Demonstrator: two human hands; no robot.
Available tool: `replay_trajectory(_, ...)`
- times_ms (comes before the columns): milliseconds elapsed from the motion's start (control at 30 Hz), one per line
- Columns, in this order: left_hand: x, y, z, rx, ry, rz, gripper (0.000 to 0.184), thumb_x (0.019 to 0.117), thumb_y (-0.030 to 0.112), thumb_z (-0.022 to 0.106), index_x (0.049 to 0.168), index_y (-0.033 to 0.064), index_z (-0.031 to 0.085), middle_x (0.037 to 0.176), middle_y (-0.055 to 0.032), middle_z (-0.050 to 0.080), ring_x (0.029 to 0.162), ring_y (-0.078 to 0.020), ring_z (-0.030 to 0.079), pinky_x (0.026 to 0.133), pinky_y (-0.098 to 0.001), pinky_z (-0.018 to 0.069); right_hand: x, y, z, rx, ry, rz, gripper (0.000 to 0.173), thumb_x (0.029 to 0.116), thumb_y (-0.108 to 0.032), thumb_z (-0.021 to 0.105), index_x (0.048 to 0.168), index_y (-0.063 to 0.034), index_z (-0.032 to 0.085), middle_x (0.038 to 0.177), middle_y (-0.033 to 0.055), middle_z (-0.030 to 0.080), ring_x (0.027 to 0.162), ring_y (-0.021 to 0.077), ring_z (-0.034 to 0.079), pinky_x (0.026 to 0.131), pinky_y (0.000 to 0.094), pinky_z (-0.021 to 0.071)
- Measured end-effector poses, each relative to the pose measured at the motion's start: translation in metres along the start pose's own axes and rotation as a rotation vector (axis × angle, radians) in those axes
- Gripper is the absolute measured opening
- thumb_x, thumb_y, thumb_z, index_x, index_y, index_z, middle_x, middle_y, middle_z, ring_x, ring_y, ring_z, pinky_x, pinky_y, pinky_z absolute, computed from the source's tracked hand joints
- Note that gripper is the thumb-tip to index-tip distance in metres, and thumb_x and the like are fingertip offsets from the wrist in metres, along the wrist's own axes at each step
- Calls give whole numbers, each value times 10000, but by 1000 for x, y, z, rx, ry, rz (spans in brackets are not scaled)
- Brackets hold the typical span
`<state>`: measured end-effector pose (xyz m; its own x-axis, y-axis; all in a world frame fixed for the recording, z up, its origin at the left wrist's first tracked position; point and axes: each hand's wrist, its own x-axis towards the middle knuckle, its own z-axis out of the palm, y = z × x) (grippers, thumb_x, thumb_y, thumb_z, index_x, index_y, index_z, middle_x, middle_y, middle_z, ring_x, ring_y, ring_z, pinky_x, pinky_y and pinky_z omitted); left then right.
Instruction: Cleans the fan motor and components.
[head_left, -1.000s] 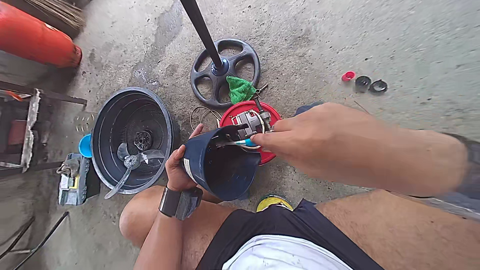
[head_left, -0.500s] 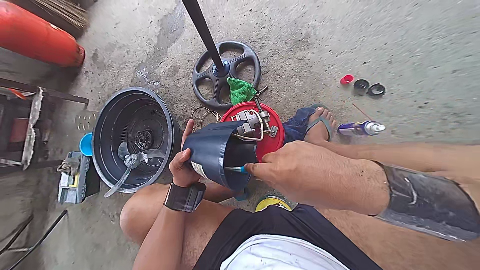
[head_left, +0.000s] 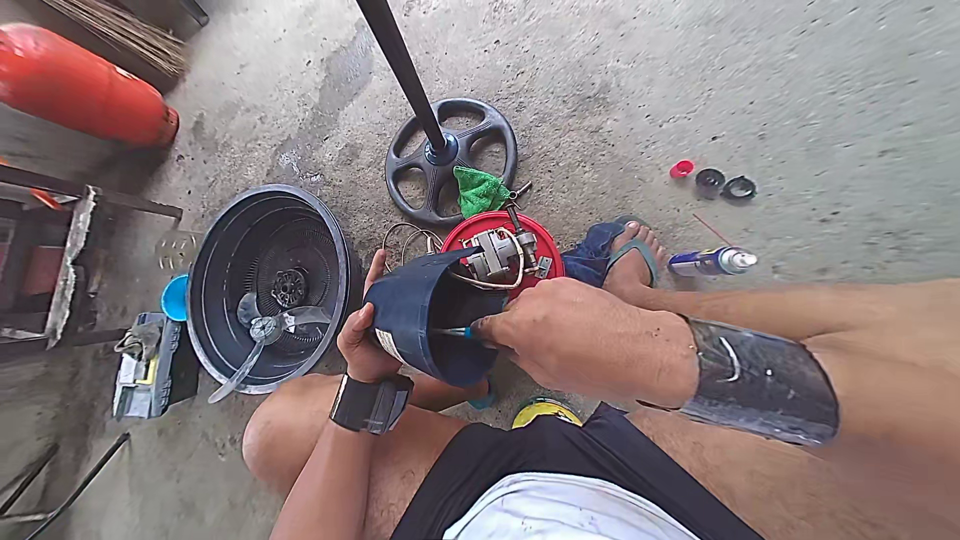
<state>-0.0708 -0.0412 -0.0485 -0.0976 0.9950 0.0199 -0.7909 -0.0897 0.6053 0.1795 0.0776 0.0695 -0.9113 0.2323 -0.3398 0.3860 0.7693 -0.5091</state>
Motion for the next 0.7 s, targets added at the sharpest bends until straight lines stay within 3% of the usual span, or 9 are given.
replay_trajectory(67, -1, 3, 2, -7, -11, -7, 682, 941, 309, 607, 1542, 51, 416, 1316, -166, 648, 1191, -215, 647, 1028, -396, 524, 0, 13, 6, -137, 247, -82, 202, 954, -114, 593, 1116, -136, 711, 780, 61, 650, 664, 244, 658, 527, 405, 511)
replay_trajectory(133, -1, 3, 4, -12, -26, -23, 689, 947, 308, 598, 1550, 43, 396, 1323, -168, 643, 1198, -213, 643, 1038, -392, 517, 4, 24, 15, -247, 353, -141, 270, 942, -68, 607, 1186, -115, 712, 781, 89, 647, 622, 255, 646, 492, 388, 500)
replay_trajectory(200, 0, 2, 2, -15, -28, -34, 692, 949, 306, 598, 1556, 50, 387, 1319, -168, 644, 1188, -217, 648, 1031, -398, 522, 4, 19, 12, -230, 206, -122, 333, 965, -70, 595, 1291, -97, 658, 869, 135, 676, 720, 309, 685, 566, 435, 537)
replay_trajectory(300, -1, 3, 1, -15, -20, -22, 674, 959, 303, 585, 1558, 63, 389, 1327, -167, 639, 1192, -215, 645, 1030, -400, 522, 3, 20, -1, -160, 10, -36, 325, 973, -124, 610, 1292, -137, 669, 915, 120, 691, 796, 311, 687, 632, 469, 536)
replay_trajectory(433, 0, 2, 3, -9, -37, -38, 693, 947, 305, 594, 1563, 67, 385, 1322, -154, 646, 1187, -201, 648, 1032, -383, 521, -4, 32, -14, -249, 46, 18, 274, 984, -181, 604, 1226, -230, 724, 833, 25, 680, 710, 213, 662, 570, 389, 508)
replay_trajectory(500, 2, 1, 4, -9, -47, -42, 714, 935, 298, 606, 1568, 65, 372, 1319, -157, 645, 1183, -202, 648, 1031, -384, 521, 1, 29, -3, -201, 76, -16, 267, 969, -149, 616, 1218, -185, 706, 856, 67, 676, 732, 254, 673, 582, 419, 524)
replay_trajectory(600, 6, 3, 3, -12, -51, -46, 712, 939, 289, 593, 1575, 73, 356, 1321, -156, 640, 1183, -201, 645, 1029, -384, 519, 4, 20, 6, -163, 39, -7, 359, 988, -119, 585, 1341, -144, 642, 922, 142, 682, 792, 334, 690, 615, 474, 541)
replay_trajectory(700, 4, 4, 2, 18, -37, -20, 705, 942, 293, 603, 1569, 73, 369, 1306, -152, 651, 1170, -195, 654, 1016, -375, 531, -2, 17, -13, -258, 28, 93, 333, 964, -144, 608, 1281, -196, 696, 794, 69, 659, 659, 257, 654, 525, 409, 495)
